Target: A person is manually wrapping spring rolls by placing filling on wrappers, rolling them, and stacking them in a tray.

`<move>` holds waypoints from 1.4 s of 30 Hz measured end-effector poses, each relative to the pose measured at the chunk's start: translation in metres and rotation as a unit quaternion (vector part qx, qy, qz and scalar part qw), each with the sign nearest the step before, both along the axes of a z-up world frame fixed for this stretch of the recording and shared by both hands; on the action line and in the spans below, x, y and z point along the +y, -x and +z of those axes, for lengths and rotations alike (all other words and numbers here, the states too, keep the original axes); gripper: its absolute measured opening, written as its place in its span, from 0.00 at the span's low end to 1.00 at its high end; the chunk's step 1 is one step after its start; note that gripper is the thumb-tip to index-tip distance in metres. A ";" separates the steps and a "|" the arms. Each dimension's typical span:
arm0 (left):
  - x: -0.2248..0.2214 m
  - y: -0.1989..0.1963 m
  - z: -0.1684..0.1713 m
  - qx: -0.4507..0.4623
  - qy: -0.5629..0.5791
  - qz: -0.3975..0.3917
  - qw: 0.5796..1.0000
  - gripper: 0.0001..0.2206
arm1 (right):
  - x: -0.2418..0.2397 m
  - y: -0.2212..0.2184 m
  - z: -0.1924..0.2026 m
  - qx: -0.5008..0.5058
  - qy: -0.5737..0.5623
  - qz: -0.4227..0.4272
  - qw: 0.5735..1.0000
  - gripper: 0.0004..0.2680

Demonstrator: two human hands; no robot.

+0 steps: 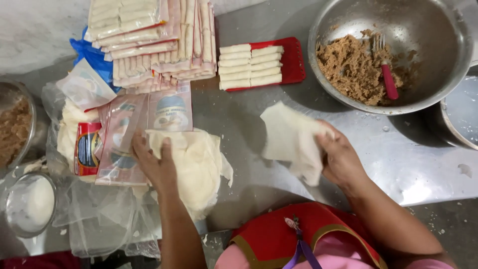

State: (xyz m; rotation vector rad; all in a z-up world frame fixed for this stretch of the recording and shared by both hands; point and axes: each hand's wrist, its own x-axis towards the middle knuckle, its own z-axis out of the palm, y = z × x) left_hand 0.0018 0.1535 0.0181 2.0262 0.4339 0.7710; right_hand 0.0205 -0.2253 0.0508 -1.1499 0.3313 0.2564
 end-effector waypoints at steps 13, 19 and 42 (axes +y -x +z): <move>-0.168 -0.062 0.006 -0.057 -0.015 -0.444 0.894 0.12 | -0.038 -0.023 0.032 -0.320 0.470 0.123 0.813 0.11; -0.146 -0.049 0.025 -0.119 -0.182 -0.442 0.870 0.11 | -0.043 -0.009 0.011 -0.413 0.524 0.136 0.732 0.09; -0.165 0.034 -0.089 -0.007 -0.271 -0.448 0.852 0.21 | -0.163 -0.198 0.005 0.144 0.756 0.232 0.595 0.10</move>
